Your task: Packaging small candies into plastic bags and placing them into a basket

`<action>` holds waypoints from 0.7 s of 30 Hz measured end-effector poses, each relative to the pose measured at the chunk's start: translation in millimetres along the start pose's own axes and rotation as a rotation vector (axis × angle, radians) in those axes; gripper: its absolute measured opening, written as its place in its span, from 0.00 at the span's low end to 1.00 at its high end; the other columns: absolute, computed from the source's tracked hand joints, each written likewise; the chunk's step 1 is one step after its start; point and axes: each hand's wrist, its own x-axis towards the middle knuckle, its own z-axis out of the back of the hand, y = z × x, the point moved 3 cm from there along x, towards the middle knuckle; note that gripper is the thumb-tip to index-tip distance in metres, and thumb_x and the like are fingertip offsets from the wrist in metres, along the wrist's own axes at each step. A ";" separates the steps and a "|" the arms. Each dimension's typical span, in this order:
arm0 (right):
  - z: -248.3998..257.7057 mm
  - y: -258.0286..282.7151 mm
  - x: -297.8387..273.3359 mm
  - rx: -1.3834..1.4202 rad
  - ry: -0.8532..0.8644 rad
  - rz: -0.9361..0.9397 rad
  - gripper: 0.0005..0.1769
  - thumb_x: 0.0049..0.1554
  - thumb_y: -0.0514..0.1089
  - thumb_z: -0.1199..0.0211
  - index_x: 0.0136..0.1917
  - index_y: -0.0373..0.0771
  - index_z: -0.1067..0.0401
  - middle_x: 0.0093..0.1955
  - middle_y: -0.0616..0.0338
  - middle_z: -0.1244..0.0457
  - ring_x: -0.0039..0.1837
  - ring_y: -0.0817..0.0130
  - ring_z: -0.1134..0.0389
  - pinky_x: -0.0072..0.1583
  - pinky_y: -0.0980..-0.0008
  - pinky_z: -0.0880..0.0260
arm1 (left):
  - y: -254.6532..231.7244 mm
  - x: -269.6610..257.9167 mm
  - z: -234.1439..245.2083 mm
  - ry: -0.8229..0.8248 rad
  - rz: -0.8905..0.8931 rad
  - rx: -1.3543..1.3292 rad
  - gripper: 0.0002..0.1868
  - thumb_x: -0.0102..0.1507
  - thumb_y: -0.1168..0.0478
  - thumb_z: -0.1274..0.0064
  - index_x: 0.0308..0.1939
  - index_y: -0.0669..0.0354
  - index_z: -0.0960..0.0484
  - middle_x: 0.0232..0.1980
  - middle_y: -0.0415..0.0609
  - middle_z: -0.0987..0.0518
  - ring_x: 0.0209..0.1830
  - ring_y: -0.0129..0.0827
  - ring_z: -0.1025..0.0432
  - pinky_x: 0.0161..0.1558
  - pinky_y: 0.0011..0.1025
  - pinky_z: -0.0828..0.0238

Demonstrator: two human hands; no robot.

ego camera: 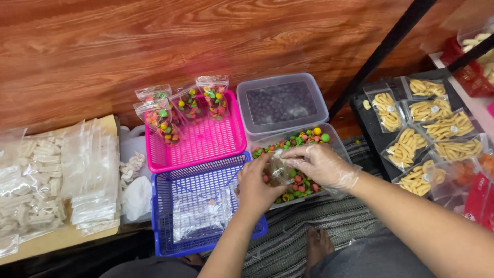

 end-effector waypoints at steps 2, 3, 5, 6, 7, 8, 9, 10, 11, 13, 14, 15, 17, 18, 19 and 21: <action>-0.4 0.5 -1.0 -0.002 0.021 0.054 0.11 0.55 0.41 0.31 0.52 0.46 0.16 0.53 0.55 0.25 0.60 0.57 0.26 0.60 0.61 0.25 | -4.3 -1.9 1.4 -0.002 0.030 0.016 0.48 0.38 0.51 0.25 0.63 0.44 0.24 0.53 0.42 0.19 0.61 0.43 0.31 0.61 0.46 0.42; 2.1 1.6 -0.1 -0.009 0.028 0.109 0.12 0.56 0.42 0.33 0.53 0.45 0.16 0.55 0.54 0.26 0.61 0.54 0.27 0.61 0.59 0.26 | -7.3 1.5 1.4 -0.003 0.046 0.028 0.46 0.39 0.52 0.25 0.62 0.44 0.24 0.52 0.40 0.19 0.61 0.42 0.30 0.62 0.46 0.42; 0.8 5.7 -3.2 0.004 0.027 0.120 0.12 0.58 0.42 0.36 0.55 0.43 0.18 0.56 0.52 0.26 0.62 0.52 0.28 0.61 0.57 0.27 | -6.9 3.2 -1.8 0.004 0.050 0.039 0.47 0.39 0.52 0.25 0.63 0.45 0.24 0.53 0.41 0.19 0.61 0.43 0.31 0.62 0.47 0.42; -1.6 8.5 -5.3 0.018 0.037 0.132 0.13 0.60 0.42 0.39 0.56 0.42 0.19 0.58 0.49 0.27 0.63 0.50 0.29 0.62 0.55 0.28 | -5.9 2.1 -2.6 0.005 0.063 0.049 0.49 0.38 0.52 0.25 0.64 0.45 0.25 0.54 0.42 0.20 0.61 0.43 0.31 0.62 0.47 0.43; -2.9 7.4 -6.7 0.022 0.041 0.134 0.13 0.60 0.42 0.39 0.56 0.42 0.19 0.58 0.49 0.27 0.63 0.50 0.29 0.62 0.55 0.28 | -8.7 1.1 -1.1 0.003 0.067 0.053 0.49 0.38 0.52 0.25 0.64 0.45 0.25 0.54 0.42 0.20 0.61 0.43 0.31 0.62 0.47 0.43; -4.7 5.8 -7.9 0.033 0.052 0.123 0.14 0.61 0.41 0.41 0.58 0.41 0.20 0.59 0.49 0.28 0.65 0.50 0.30 0.64 0.54 0.29 | -11.6 0.1 0.4 -0.002 0.062 0.039 0.48 0.39 0.53 0.25 0.64 0.47 0.25 0.55 0.44 0.20 0.61 0.45 0.31 0.62 0.49 0.43; -4.3 3.5 -9.5 0.040 0.057 0.108 0.15 0.62 0.41 0.43 0.60 0.41 0.21 0.61 0.49 0.29 0.66 0.51 0.31 0.65 0.53 0.30 | -15.5 0.8 0.3 -0.001 0.050 0.021 0.48 0.40 0.53 0.25 0.64 0.48 0.25 0.56 0.46 0.20 0.61 0.47 0.31 0.63 0.51 0.44; -1.0 9.7 -9.2 0.041 0.054 0.106 0.15 0.62 0.41 0.43 0.60 0.41 0.21 0.61 0.49 0.29 0.66 0.51 0.31 0.65 0.53 0.30 | -14.6 1.8 -1.4 0.001 0.049 0.021 0.48 0.40 0.53 0.25 0.64 0.48 0.25 0.56 0.46 0.20 0.61 0.47 0.31 0.63 0.51 0.44; 1.0 14.9 -9.8 0.107 0.098 0.068 0.17 0.62 0.38 0.45 0.62 0.39 0.22 0.62 0.47 0.29 0.67 0.50 0.31 0.68 0.52 0.32 | -13.2 1.8 -3.2 -0.001 0.067 0.023 0.47 0.40 0.53 0.26 0.64 0.47 0.25 0.56 0.44 0.20 0.62 0.45 0.31 0.63 0.50 0.44; 1.1 15.4 -10.3 0.174 0.144 0.029 0.19 0.63 0.36 0.47 0.63 0.37 0.23 0.63 0.45 0.30 0.68 0.49 0.31 0.70 0.51 0.34 | -11.2 1.2 -4.8 -0.002 0.089 0.024 0.46 0.41 0.53 0.26 0.64 0.46 0.25 0.56 0.43 0.20 0.62 0.44 0.31 0.63 0.49 0.43; -2.0 11.1 -10.2 0.265 0.188 0.030 0.21 0.61 0.32 0.51 0.65 0.32 0.26 0.66 0.41 0.33 0.69 0.47 0.33 0.70 0.50 0.34 | -10.5 0.6 -4.7 0.000 0.091 0.022 0.47 0.40 0.53 0.26 0.64 0.46 0.25 0.56 0.43 0.20 0.62 0.43 0.31 0.63 0.48 0.44; -4.2 7.3 -9.1 0.354 0.231 0.033 0.24 0.60 0.28 0.55 0.67 0.28 0.29 0.69 0.36 0.36 0.71 0.46 0.35 0.70 0.50 0.35 | -10.3 1.6 -4.3 0.002 0.089 0.019 0.47 0.40 0.54 0.26 0.64 0.46 0.25 0.56 0.42 0.21 0.62 0.43 0.32 0.63 0.48 0.45; -3.5 16.5 -12.0 0.358 0.192 0.041 0.23 0.60 0.28 0.52 0.67 0.26 0.31 0.68 0.36 0.35 0.71 0.48 0.35 0.70 0.50 0.34 | -8.8 2.9 -5.2 0.009 0.099 0.013 0.47 0.40 0.53 0.26 0.64 0.45 0.25 0.56 0.42 0.21 0.62 0.42 0.32 0.63 0.47 0.45; -2.7 20.9 -13.9 0.361 0.152 0.050 0.22 0.61 0.28 0.50 0.68 0.23 0.32 0.67 0.35 0.34 0.71 0.49 0.36 0.70 0.51 0.34 | -7.9 3.0 -5.9 0.015 0.107 0.009 0.47 0.40 0.53 0.26 0.64 0.44 0.25 0.56 0.41 0.21 0.62 0.42 0.31 0.63 0.47 0.45; -2.5 21.2 -14.0 0.362 0.156 0.046 0.22 0.61 0.28 0.50 0.68 0.23 0.32 0.67 0.35 0.34 0.71 0.49 0.36 0.70 0.51 0.34 | -6.0 2.7 -7.4 0.017 0.112 0.007 0.47 0.40 0.53 0.26 0.64 0.44 0.25 0.56 0.41 0.21 0.62 0.42 0.31 0.63 0.47 0.45; -0.9 23.2 -11.2 0.301 0.156 0.054 0.21 0.61 0.28 0.48 0.67 0.27 0.30 0.66 0.39 0.33 0.70 0.51 0.33 0.70 0.52 0.33 | -2.7 5.2 -9.1 0.013 0.117 0.002 0.48 0.39 0.53 0.26 0.64 0.43 0.25 0.57 0.40 0.21 0.62 0.42 0.32 0.63 0.47 0.44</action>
